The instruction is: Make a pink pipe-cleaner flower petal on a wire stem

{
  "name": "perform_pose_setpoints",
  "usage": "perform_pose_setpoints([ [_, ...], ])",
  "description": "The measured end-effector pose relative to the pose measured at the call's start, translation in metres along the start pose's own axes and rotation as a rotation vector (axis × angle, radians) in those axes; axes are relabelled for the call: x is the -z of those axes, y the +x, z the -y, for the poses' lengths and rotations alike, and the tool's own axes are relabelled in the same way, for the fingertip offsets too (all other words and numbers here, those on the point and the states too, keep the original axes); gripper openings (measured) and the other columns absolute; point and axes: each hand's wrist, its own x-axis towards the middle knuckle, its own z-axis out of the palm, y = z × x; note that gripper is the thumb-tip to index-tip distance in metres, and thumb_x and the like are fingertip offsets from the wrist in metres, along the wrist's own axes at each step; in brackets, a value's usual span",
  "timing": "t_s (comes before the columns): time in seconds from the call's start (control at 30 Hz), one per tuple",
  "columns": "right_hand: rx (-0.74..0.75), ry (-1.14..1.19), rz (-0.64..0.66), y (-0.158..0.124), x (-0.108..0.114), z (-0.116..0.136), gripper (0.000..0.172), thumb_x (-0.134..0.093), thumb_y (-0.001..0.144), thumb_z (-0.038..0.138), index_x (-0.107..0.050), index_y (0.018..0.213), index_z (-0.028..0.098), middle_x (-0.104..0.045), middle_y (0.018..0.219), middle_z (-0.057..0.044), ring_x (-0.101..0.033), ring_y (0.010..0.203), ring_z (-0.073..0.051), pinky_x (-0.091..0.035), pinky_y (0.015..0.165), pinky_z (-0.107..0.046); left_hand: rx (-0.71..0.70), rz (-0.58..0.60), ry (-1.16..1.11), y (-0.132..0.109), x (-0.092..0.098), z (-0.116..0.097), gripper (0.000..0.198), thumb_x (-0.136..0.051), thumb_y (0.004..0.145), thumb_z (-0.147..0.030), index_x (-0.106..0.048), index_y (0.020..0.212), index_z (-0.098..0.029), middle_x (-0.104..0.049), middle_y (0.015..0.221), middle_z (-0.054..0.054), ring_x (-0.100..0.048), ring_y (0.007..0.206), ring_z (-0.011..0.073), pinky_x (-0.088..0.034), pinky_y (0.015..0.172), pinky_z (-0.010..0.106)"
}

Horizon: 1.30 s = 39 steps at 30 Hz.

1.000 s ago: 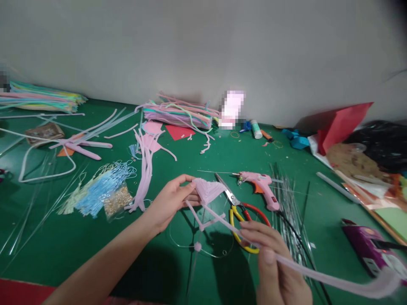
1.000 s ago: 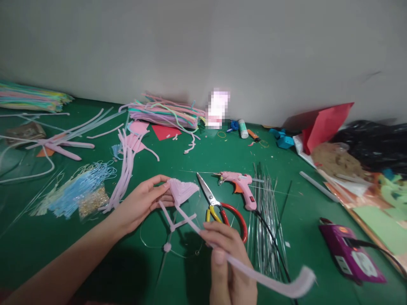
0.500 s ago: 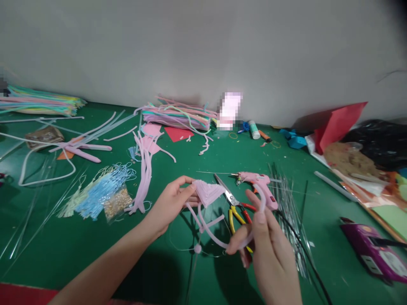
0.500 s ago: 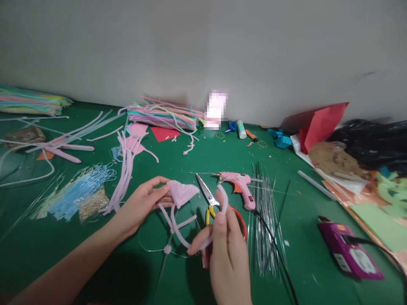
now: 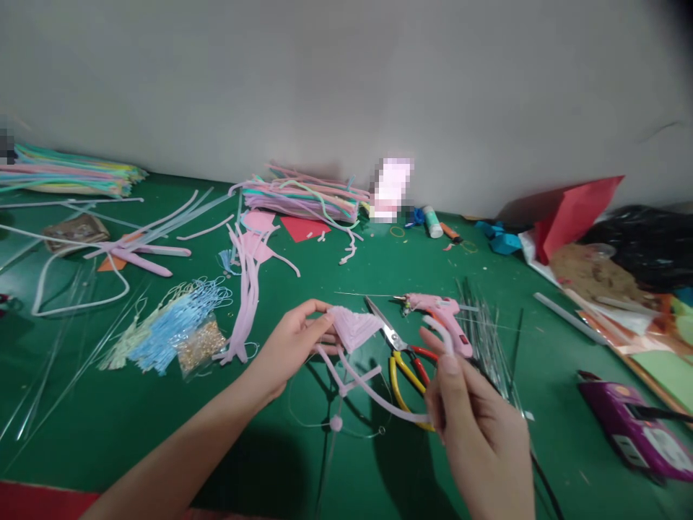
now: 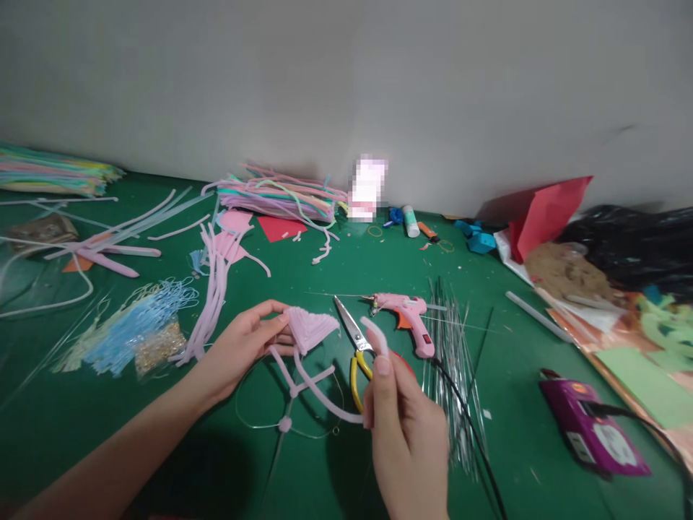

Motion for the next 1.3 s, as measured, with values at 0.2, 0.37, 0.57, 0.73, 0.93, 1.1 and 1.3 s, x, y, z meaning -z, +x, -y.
perform_pose_setpoints([
  [0.2,0.202,-0.22,-0.053,-0.008,-0.006,-0.005,0.047,-0.039,0.094,0.036,-0.046,0.138,0.021,-0.063,0.057,0.002,-0.047,0.034,-0.01,-0.04,0.038,-0.021,-0.034,-0.024,-0.016,0.001,0.001,0.0,0.021,-0.059,0.086,-0.035,-0.056,0.091,-0.015,-0.071,0.078,0.006,-0.069,0.075,0.0169,-0.055,0.078,0.031],
  [0.37,0.547,-0.593,0.031,-0.002,-0.003,-0.017,0.038,-0.042,0.092,0.028,-0.064,0.121,0.016,-0.072,0.086,-0.011,-0.063,0.052,-0.016,-0.045,0.044,-0.024,-0.025,-0.017,-0.025,0.0,0.0,0.0,0.023,-0.061,0.084,-0.037,-0.056,0.091,-0.015,-0.072,0.078,0.006,-0.07,0.076,0.0185,-0.055,0.078,0.033],
  [0.57,0.532,-0.756,0.195,0.016,-0.009,-0.007,0.041,-0.033,0.091,0.019,-0.065,0.114,0.008,-0.071,0.084,-0.016,-0.068,0.066,-0.024,-0.046,0.048,-0.029,-0.021,0.0,-0.014,-0.001,-0.001,0.0,0.026,-0.063,0.082,-0.039,-0.057,0.091,-0.016,-0.072,0.078,0.007,-0.07,0.077,0.0195,-0.054,0.077,0.032],
  [0.73,0.385,-0.594,0.292,0.037,-0.016,-0.001,0.049,-0.037,0.093,0.03,-0.053,0.129,0.002,-0.058,0.048,-0.002,-0.052,0.039,-0.018,-0.032,0.041,-0.026,-0.011,0.06,0.001,-0.001,0.0,0.001,0.023,-0.061,0.084,-0.037,-0.057,0.091,-0.016,-0.072,0.075,0.006,-0.07,0.071,0.0182,-0.055,0.073,0.03],
  [0.93,-0.056,0.168,0.284,0.048,-0.009,0.002,0.061,-0.051,0.082,0.06,-0.056,0.125,0.017,-0.059,0.071,0.0,-0.044,0.039,-0.01,-0.036,0.036,-0.024,0.052,0.039,-0.07,-0.001,0.001,-0.002,0.016,-0.059,0.086,-0.03,-0.057,0.087,-0.015,-0.07,0.071,0.005,-0.068,0.065,0.0149,-0.055,0.068,0.027],
  [1.1,-0.144,0.515,0.176,0.042,0.0,-0.01,0.045,-0.056,0.083,0.053,-0.062,0.113,0.02,-0.06,0.086,-0.003,-0.045,0.047,-0.007,-0.037,0.037,-0.02,0.084,0.015,-0.164,-0.001,0.0,-0.003,0.014,-0.061,0.085,-0.027,-0.058,0.083,-0.014,-0.066,0.065,0.003,-0.064,0.059,0.0122,-0.055,0.064,0.025],
  [1.3,0.031,0.325,0.193,0.041,-0.005,-0.021,0.034,-0.068,0.078,0.039,-0.064,0.106,0.02,-0.066,0.092,-0.007,-0.06,0.066,-0.015,-0.054,0.059,-0.028,0.1,0.055,-0.219,0.001,0.001,0.001,0.018,-0.066,0.081,-0.029,-0.057,0.079,-0.014,-0.053,0.058,-0.004,-0.051,0.051,0.0065,-0.053,0.062,0.024],
])
